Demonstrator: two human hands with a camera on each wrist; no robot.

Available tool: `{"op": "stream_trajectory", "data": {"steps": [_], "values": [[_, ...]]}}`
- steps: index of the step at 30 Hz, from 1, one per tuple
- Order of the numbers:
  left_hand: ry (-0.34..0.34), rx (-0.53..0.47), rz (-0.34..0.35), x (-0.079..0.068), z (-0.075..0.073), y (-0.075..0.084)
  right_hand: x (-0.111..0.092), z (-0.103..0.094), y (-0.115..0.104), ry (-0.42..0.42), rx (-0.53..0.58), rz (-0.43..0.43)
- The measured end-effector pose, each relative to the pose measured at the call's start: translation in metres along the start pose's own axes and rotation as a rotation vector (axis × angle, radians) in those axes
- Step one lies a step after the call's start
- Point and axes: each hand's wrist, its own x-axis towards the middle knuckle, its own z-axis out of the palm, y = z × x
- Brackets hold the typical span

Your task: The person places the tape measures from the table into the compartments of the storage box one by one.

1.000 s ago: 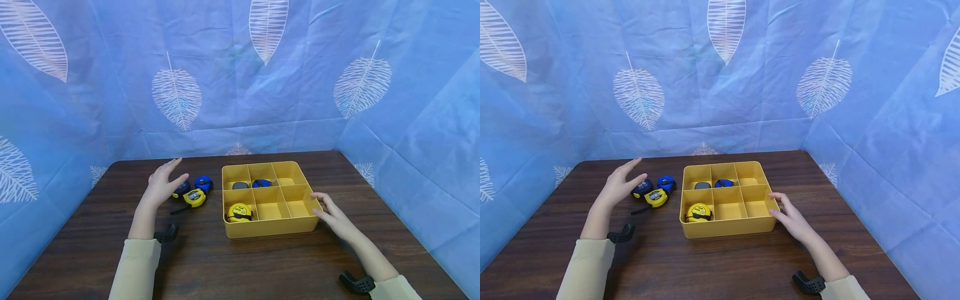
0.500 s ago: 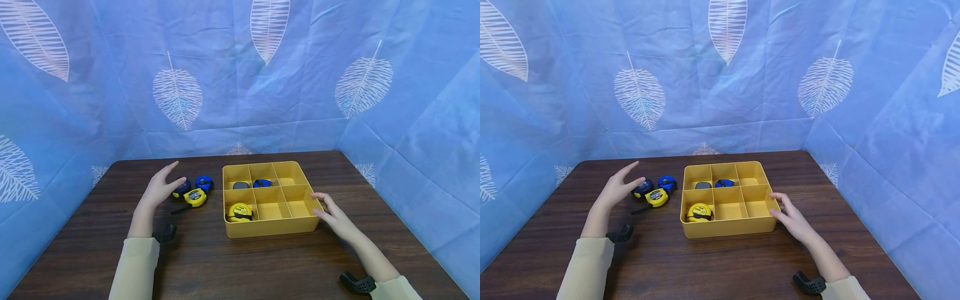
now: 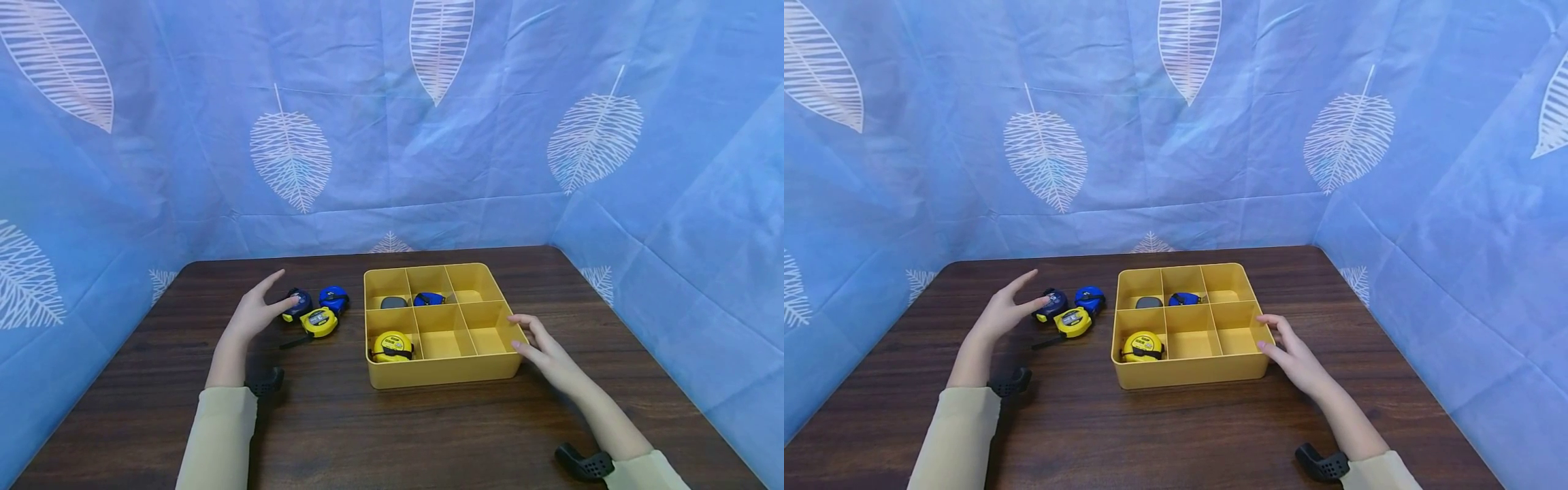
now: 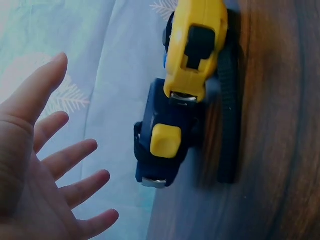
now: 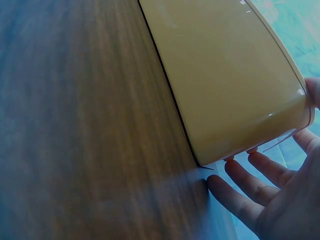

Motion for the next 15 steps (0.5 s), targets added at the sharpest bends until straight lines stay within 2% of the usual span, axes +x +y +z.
{"op": "stream_trajectory", "data": {"steps": [15], "values": [[-0.023, -0.039, -0.021, 0.002, 0.001, -0.022, -0.001, 0.000, 0.000, -0.015, 0.058, 0.016]]}}
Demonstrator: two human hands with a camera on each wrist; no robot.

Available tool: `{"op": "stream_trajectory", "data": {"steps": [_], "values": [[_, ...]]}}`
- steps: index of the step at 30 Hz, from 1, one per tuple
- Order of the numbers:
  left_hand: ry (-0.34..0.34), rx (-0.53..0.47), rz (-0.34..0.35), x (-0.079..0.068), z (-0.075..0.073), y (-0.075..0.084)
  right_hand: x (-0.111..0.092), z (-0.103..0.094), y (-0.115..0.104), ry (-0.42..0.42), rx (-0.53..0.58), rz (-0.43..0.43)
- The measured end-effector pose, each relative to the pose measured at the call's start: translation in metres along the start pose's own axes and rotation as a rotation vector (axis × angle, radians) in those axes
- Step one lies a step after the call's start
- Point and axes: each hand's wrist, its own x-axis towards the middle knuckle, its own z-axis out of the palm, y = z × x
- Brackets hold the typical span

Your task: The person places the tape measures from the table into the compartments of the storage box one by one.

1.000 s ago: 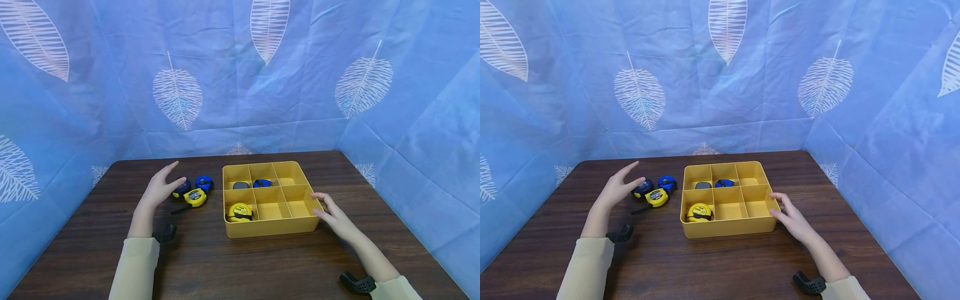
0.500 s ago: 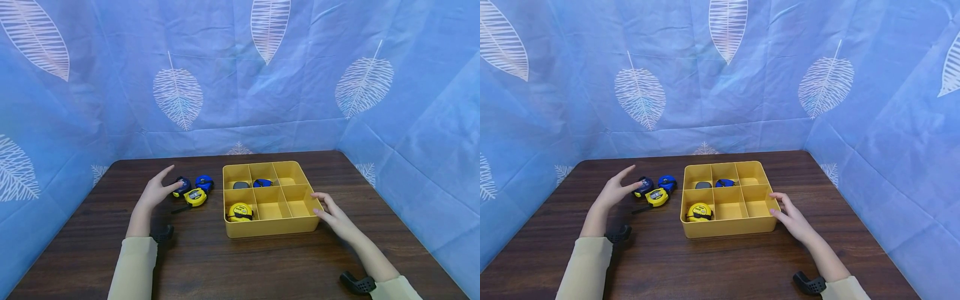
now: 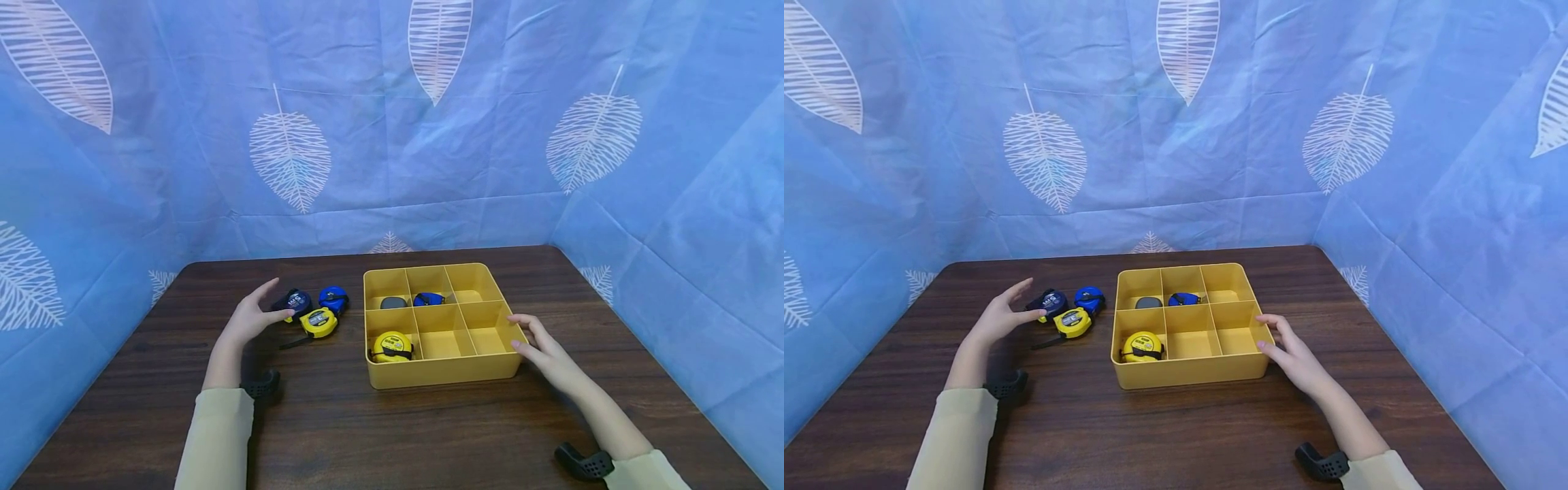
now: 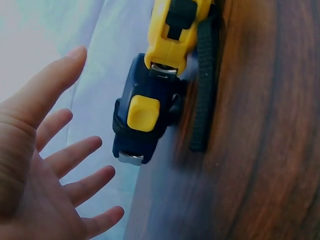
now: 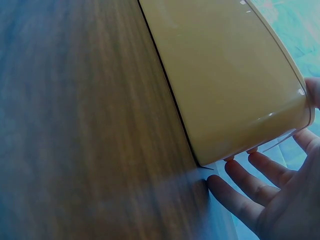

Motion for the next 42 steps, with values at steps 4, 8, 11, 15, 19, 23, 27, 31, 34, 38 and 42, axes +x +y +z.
{"op": "stream_trajectory", "data": {"steps": [4, 8, 11, 15, 19, 23, 27, 31, 34, 38, 42], "values": [[-0.010, -0.004, 0.006, 0.000, 0.001, -0.004, 0.000, 0.000, 0.002, 0.003, -0.002, 0.013], [-0.026, -0.009, -0.003, 0.000, 0.003, -0.009, 0.000, 0.000, 0.002, 0.001, -0.009, 0.006], [-0.029, -0.010, -0.012, 0.001, 0.004, -0.013, 0.000, 0.000, 0.002, 0.001, -0.012, -0.001], [-0.029, -0.001, -0.017, 0.002, 0.007, -0.016, 0.000, 0.000, 0.001, -0.001, -0.009, 0.005], [-0.037, 0.012, -0.024, 0.003, 0.010, -0.019, -0.001, 0.000, 0.000, -0.004, -0.005, 0.008], [-0.048, 0.020, -0.042, 0.004, 0.011, -0.020, 0.000, 0.000, -0.001, -0.003, -0.012, -0.002], [-0.055, 0.034, -0.056, 0.005, 0.014, -0.021, 0.000, 0.000, -0.002, -0.002, -0.015, 0.004], [-0.060, 0.063, -0.054, 0.007, 0.016, -0.020, 0.000, 0.000, -0.001, -0.001, -0.015, 0.016], [-0.061, 0.078, -0.055, 0.008, 0.018, -0.019, 0.000, 0.001, -0.001, 0.000, -0.018, 0.016], [-0.050, 0.086, -0.066, 0.010, 0.019, -0.018, 0.000, 0.001, -0.002, 0.004, -0.024, 0.014], [-0.039, 0.090, -0.083, 0.011, 0.020, -0.017, 0.000, 0.000, -0.003, 0.005, -0.030, 0.013]]}}
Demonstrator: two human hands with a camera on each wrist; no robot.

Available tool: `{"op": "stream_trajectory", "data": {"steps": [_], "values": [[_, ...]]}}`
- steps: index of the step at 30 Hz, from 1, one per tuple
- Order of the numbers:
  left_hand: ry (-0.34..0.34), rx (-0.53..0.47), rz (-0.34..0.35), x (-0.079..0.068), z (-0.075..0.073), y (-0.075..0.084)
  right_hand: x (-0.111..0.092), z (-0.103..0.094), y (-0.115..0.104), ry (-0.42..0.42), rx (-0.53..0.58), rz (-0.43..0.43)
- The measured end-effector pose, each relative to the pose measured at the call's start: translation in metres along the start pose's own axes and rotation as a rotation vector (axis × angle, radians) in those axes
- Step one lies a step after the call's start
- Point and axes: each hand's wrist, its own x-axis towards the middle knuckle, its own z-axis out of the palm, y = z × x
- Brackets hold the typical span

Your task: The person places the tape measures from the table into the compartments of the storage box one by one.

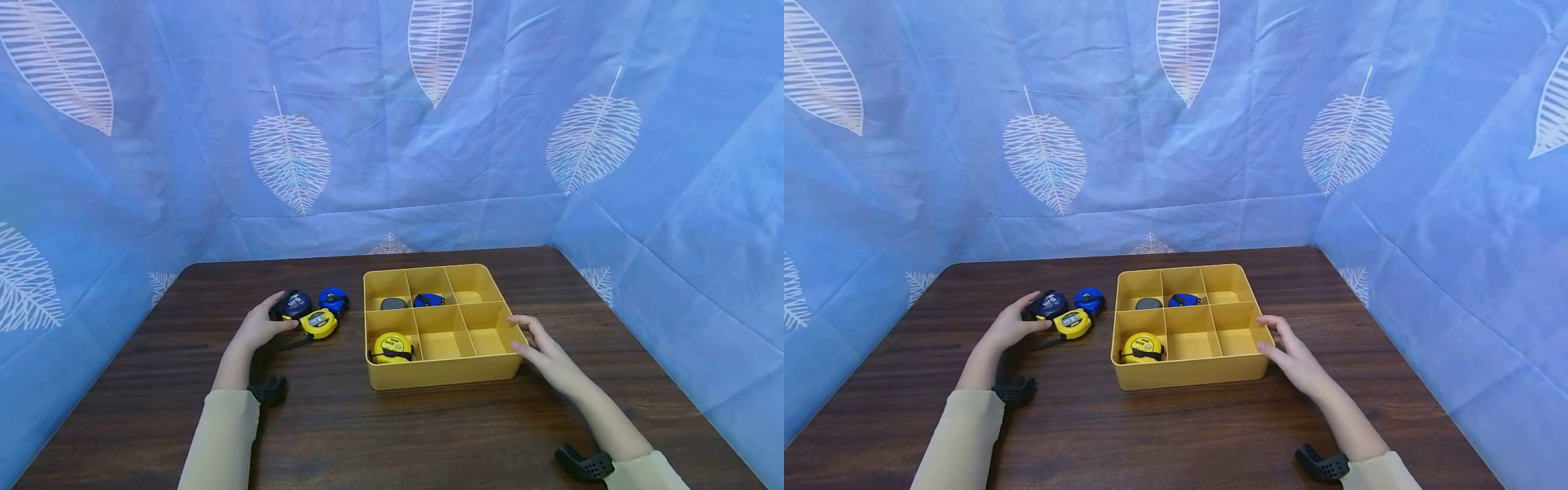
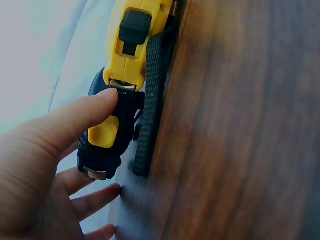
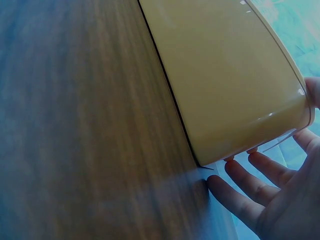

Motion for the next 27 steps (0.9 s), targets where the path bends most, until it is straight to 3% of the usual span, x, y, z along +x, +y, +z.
{"op": "stream_trajectory", "data": {"steps": [15, 27], "values": [[0.013, 0.034, -0.029, -0.0012, 0.0014, 0.0023, -0.0003, -0.0012, 0.0002, 0.001, -0.016, 0.005], [0.072, 0.058, 0.015, -0.0033, 0.0012, -0.0002, 0.0004, -0.0010, 0.0026, -0.007, 0.005, -0.002]]}}
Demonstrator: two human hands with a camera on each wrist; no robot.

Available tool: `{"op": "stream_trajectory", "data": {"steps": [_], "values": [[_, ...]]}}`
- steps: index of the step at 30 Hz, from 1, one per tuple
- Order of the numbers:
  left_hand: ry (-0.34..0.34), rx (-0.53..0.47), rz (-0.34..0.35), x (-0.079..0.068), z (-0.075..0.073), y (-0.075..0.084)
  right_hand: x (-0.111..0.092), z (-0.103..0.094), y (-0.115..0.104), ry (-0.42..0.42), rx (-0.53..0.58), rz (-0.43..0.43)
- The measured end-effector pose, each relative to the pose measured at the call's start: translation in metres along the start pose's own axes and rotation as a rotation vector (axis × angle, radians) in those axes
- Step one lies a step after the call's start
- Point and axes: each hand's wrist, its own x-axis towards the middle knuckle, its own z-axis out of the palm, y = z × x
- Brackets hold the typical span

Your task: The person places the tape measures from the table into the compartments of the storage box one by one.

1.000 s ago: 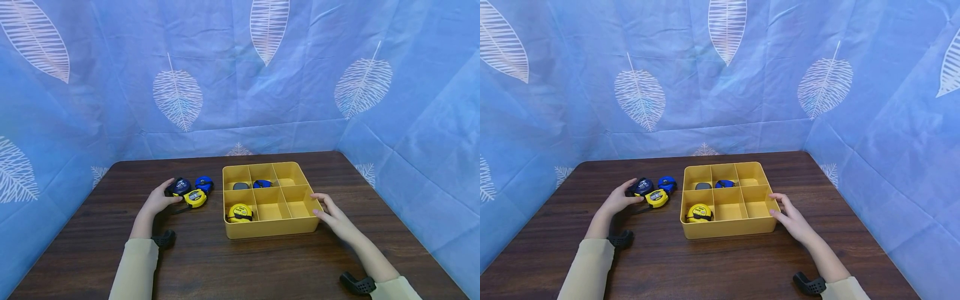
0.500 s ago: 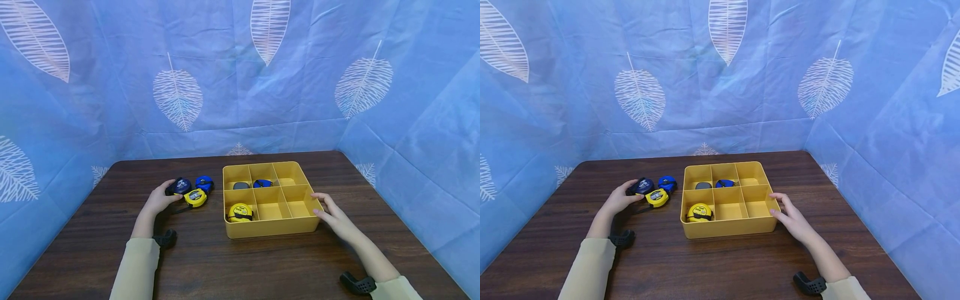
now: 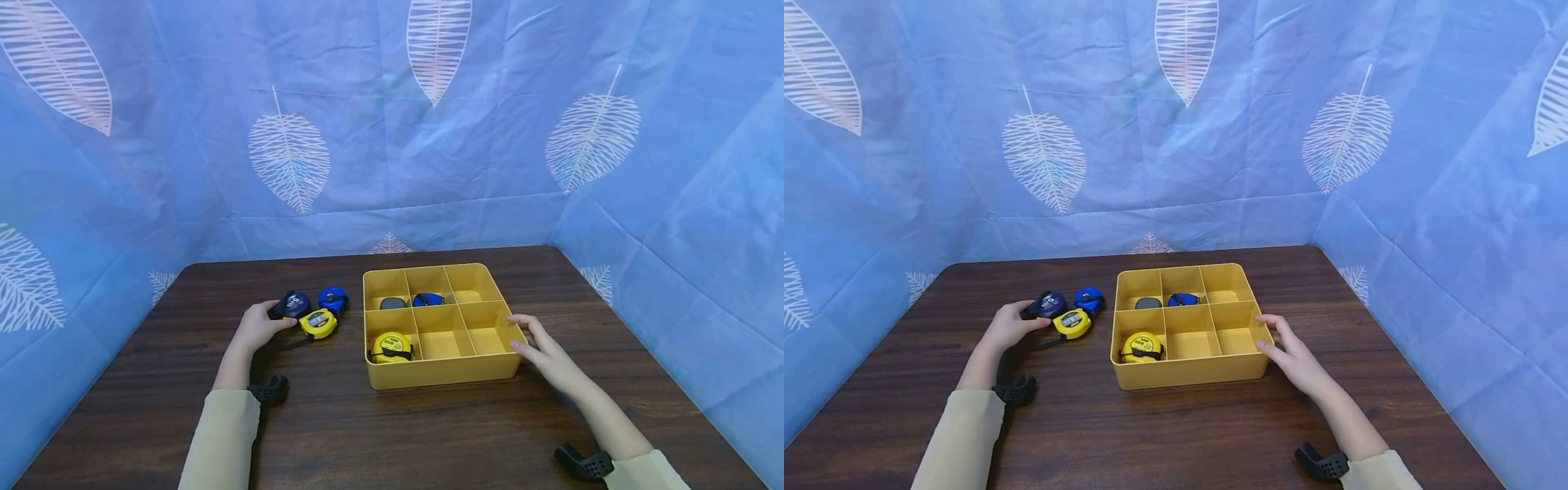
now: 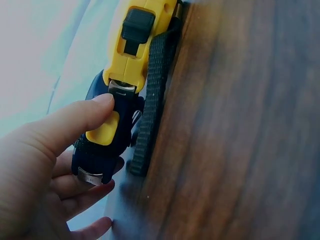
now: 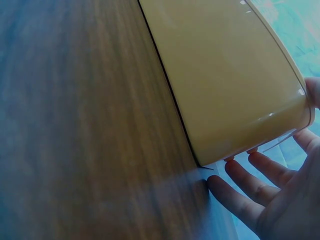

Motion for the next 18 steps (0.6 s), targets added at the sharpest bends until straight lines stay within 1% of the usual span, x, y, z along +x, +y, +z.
{"op": "stream_trajectory", "data": {"steps": [9, 18], "values": [[0.014, 0.018, 0.017, -0.0002, -0.0018, -0.0043, -0.0004, 0.0007, -0.0001, 0.005, -0.009, -0.006], [0.020, 0.006, 0.028, -0.0032, -0.0033, -0.0047, -0.0007, -0.0001, 0.0000, 0.006, -0.007, -0.011]]}}
